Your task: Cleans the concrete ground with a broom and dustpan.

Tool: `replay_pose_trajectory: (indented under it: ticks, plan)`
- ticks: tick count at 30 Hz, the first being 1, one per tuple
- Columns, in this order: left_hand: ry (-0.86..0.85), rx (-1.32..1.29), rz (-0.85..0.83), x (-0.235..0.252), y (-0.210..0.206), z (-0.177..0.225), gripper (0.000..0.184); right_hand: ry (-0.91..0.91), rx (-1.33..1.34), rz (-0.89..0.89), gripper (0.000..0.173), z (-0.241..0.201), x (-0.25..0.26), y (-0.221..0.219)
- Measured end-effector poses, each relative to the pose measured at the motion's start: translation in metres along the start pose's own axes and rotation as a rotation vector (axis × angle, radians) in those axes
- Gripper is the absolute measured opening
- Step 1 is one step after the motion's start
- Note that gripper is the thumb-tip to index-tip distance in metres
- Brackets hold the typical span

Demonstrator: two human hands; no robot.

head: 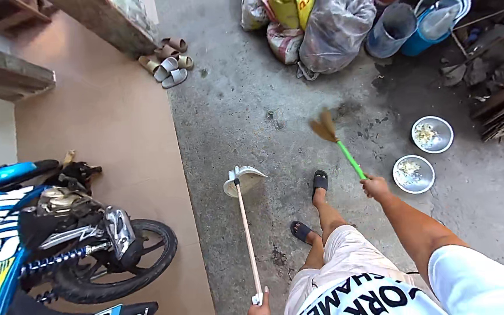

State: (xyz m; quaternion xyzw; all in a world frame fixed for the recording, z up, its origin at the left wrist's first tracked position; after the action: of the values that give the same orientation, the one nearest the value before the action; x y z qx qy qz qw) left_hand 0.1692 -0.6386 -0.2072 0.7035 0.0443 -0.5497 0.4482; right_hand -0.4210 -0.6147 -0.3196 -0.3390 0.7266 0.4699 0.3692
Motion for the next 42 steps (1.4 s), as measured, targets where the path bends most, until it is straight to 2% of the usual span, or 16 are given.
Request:
replay_pose_trajectory:
  ticks: [3,8,11,15,18,20,23,25,28,30,32,34,35,39,42]
  plan:
    - [-0.091,0.017,0.051,-0.002,0.005,0.041,0.049,-0.001,0.107,0.061,0.056,0.005,-0.006,0.037]
    - [-0.19,-0.021,0.099,-0.011,0.003,0.116,0.046,0.05,0.194,0.015,0.057,0.013,-0.032,0.059]
    - [-0.234,-0.044,0.054,0.015,-0.012,0.172,0.047,0.077,0.181,-0.039,0.057,-0.005,-0.034,0.063]
    - [-0.22,0.062,0.014,0.042,-0.022,0.273,0.053,0.126,0.105,-0.174,0.058,-0.046,-0.029,0.054]
    - [-0.206,0.124,0.003,0.051,-0.029,0.333,0.053,0.112,0.072,-0.292,0.056,-0.074,-0.008,0.047]
    - [-0.216,0.153,-0.012,0.053,-0.032,0.356,0.052,0.093,0.055,-0.334,0.055,-0.085,0.014,0.047]
    - [-0.254,0.092,-0.035,0.057,-0.034,0.378,0.046,0.0,0.048,-0.296,0.054,-0.079,0.048,0.062]
    - [-0.326,-0.003,-0.02,0.049,-0.028,0.395,0.05,-0.091,0.084,-0.224,0.052,-0.065,0.055,0.081]
    - [-0.493,-0.009,0.008,0.02,-0.007,0.437,0.075,-0.169,0.22,-0.11,0.055,-0.056,0.035,0.102]
    - [-0.63,0.129,0.025,-0.002,0.006,0.467,0.078,-0.163,0.327,-0.056,0.057,-0.061,0.001,0.112]
    - [-0.748,0.294,-0.005,-0.013,0.015,0.496,0.067,-0.118,0.422,-0.042,0.056,-0.082,-0.034,0.12]
    - [-0.808,0.45,-0.105,-0.016,0.02,0.522,0.051,-0.065,0.485,-0.072,0.055,-0.11,-0.055,0.123]
    - [-0.82,0.524,-0.171,-0.017,0.022,0.534,0.053,-0.041,0.506,-0.099,0.055,-0.123,-0.058,0.123]
    - [-0.911,0.698,-0.402,-0.015,0.035,0.592,0.107,-0.014,0.647,-0.157,0.05,-0.18,-0.021,0.118]
    - [-0.905,0.819,-0.46,-0.009,0.052,0.628,0.121,-0.033,0.726,-0.132,0.051,-0.213,-0.01,0.111]
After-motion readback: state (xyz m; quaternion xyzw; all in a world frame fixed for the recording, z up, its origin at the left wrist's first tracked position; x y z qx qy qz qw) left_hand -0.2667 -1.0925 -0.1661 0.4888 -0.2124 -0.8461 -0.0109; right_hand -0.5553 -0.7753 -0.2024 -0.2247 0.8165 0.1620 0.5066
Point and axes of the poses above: each hand's wrist, its own x-axis towards the middle knuckle, its own y-axis out of the back of the hand, z = x × y, the point moved 6 cm from there along x, towards the middle knuckle, and after that the axes turned 5 degrees about -z, right-handed, at the moved point
